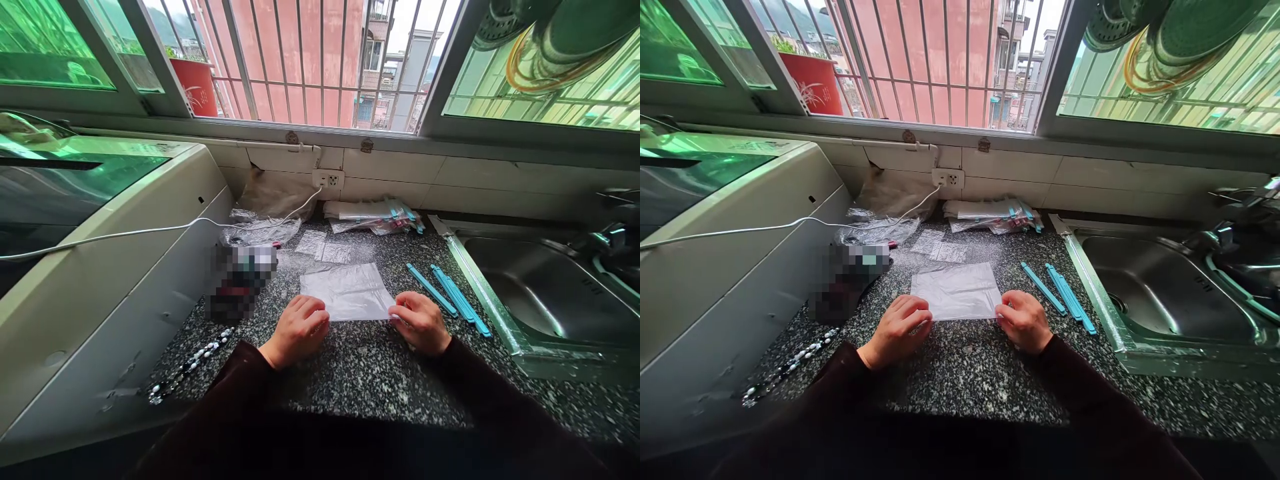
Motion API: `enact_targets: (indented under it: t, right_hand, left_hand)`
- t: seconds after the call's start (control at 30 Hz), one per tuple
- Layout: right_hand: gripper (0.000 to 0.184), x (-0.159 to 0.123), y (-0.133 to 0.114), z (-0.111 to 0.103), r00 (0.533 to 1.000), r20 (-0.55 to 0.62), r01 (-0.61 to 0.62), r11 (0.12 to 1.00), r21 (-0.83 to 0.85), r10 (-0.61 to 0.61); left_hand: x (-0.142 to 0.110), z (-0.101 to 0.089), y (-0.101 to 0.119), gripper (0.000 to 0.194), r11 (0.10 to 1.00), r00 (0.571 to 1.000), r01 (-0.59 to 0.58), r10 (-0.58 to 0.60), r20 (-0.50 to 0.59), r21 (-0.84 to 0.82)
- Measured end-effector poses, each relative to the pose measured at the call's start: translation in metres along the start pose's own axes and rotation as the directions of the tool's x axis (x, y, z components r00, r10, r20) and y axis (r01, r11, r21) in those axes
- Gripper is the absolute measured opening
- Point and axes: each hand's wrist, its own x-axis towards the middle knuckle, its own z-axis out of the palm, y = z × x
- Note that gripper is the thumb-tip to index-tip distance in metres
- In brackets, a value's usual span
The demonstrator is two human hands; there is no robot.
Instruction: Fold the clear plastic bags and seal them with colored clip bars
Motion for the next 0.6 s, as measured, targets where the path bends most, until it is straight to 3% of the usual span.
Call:
enact_targets:
  t: [0.07, 0.2, 0.3, 0.37, 0.53, 0.6]
  right_hand:
    - [0.013, -0.001, 0.001, -0.001, 0.998, -0.064, -0.022, 0.998, 0.062, 0.026]
    - [0.009, -0.004, 0.000, -0.007, 0.970, -0.238, -0.006, 0.990, 0.144, 0.041]
    - [0.008, -0.007, -0.001, -0.010, 0.957, -0.288, -0.004, 0.992, 0.130, 0.042]
    - [0.007, -0.007, -0.001, -0.010, 0.965, -0.259, -0.013, 0.992, 0.124, 0.046]
    - [0.023, -0.002, 0.003, -0.006, 0.988, -0.105, -0.101, 0.984, 0.145, 0.117]
    - [0.021, 0.001, 0.004, -0.003, 0.988, -0.054, -0.133, 0.976, 0.173, 0.144]
  left_hand:
    - [-0.001, -0.003, -0.003, 0.008, 0.998, 1.000, 0.003, -0.004, -0.021, -0.059]
    - [-0.002, -0.005, -0.014, 0.038, 0.994, 0.996, 0.086, -0.089, -0.031, -0.070]
    - [-0.001, -0.005, -0.022, 0.016, 0.993, 0.993, 0.115, -0.115, -0.015, -0.036]
    - [-0.001, -0.006, -0.024, 0.008, 0.990, 0.991, 0.129, -0.131, -0.025, -0.064]
    - [0.001, -0.011, -0.021, 0.013, 0.959, 0.979, 0.180, -0.195, -0.051, -0.219]
    - [0.002, -0.013, -0.020, 0.013, 0.951, 0.978, 0.179, -0.200, -0.059, -0.254]
